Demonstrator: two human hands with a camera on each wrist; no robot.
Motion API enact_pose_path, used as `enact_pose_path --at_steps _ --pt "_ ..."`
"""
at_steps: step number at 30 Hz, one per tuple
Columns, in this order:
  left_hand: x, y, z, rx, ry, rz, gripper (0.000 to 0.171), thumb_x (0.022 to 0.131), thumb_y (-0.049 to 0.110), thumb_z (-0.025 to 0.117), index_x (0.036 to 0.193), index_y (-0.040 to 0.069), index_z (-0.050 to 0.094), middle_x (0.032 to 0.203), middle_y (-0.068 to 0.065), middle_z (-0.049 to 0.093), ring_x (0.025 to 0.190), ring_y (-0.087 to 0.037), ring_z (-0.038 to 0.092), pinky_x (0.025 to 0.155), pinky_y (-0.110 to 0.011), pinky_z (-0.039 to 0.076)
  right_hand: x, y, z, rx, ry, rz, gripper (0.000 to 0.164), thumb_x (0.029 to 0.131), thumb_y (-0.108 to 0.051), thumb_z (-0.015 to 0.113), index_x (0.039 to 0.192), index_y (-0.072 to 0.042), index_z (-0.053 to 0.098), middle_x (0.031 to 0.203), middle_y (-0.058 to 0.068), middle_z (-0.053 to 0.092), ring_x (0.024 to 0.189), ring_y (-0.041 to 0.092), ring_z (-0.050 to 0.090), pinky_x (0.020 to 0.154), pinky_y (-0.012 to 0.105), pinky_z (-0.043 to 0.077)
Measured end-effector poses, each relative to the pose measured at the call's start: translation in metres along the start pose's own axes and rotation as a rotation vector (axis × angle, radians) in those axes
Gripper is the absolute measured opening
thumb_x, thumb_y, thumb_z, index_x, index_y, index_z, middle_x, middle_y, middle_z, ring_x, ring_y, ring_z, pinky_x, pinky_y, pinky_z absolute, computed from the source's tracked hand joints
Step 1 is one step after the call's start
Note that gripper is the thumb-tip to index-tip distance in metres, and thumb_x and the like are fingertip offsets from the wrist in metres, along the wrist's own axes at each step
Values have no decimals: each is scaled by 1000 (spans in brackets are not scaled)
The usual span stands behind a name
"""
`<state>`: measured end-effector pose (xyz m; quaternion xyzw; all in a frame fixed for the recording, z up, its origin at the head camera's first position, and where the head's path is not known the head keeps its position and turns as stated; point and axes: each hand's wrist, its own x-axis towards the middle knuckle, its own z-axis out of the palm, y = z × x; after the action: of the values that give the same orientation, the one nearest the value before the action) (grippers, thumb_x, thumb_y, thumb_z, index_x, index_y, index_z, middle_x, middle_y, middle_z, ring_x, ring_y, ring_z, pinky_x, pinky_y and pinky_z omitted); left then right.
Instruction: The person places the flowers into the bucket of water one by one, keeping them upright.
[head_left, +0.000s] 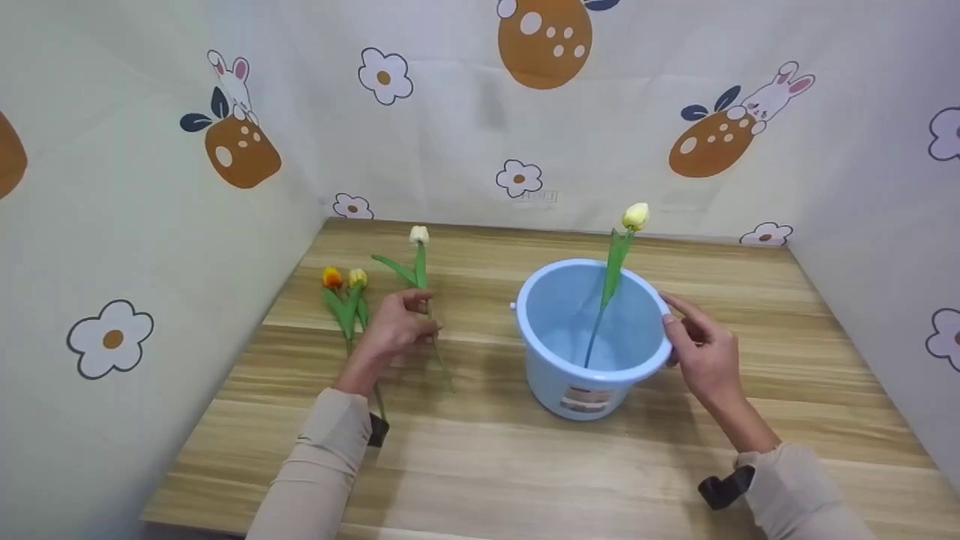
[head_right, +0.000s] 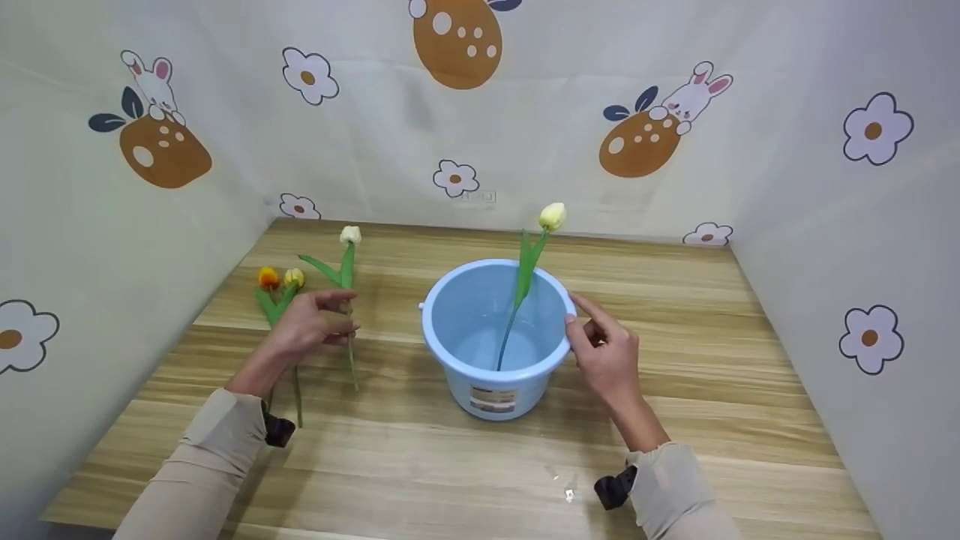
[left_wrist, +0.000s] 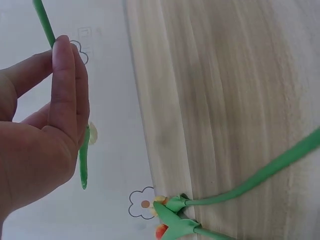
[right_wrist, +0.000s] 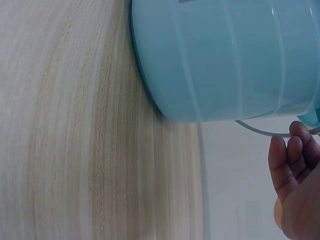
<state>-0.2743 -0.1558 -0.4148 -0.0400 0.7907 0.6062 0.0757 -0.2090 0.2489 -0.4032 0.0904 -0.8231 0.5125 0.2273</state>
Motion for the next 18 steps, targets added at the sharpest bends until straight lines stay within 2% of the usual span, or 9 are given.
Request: enact_pose_path --at_steps 7,11,18 --pt "0 6 3 -49 -4 18 59 81 -6 68 136 2 49 108 -14 49 76 -18 64 69 -34 58 0 2 -1 -16 -15 1 33 96 -18 55 126 -8 62 67 3 61 54 19 59 47 25 52" --pt "1 10 4 -87 6 29 59 80 -8 68 135 0 49 102 -11 50 77 -19 65 67 -30 58 0 0 0 -30 -7 3 32 96 -19 55 126 -8 62 66 4 60 53 15 57 46 23 51" --pt "0 18 7 -133 -17 52 61 81 -6 69 138 1 47 103 -14 48 71 -16 65 66 -30 58 0 1 1 48 29 24 30 93 -12 59 121 -6 65 63 2 61 47 11 55 44 23 49"
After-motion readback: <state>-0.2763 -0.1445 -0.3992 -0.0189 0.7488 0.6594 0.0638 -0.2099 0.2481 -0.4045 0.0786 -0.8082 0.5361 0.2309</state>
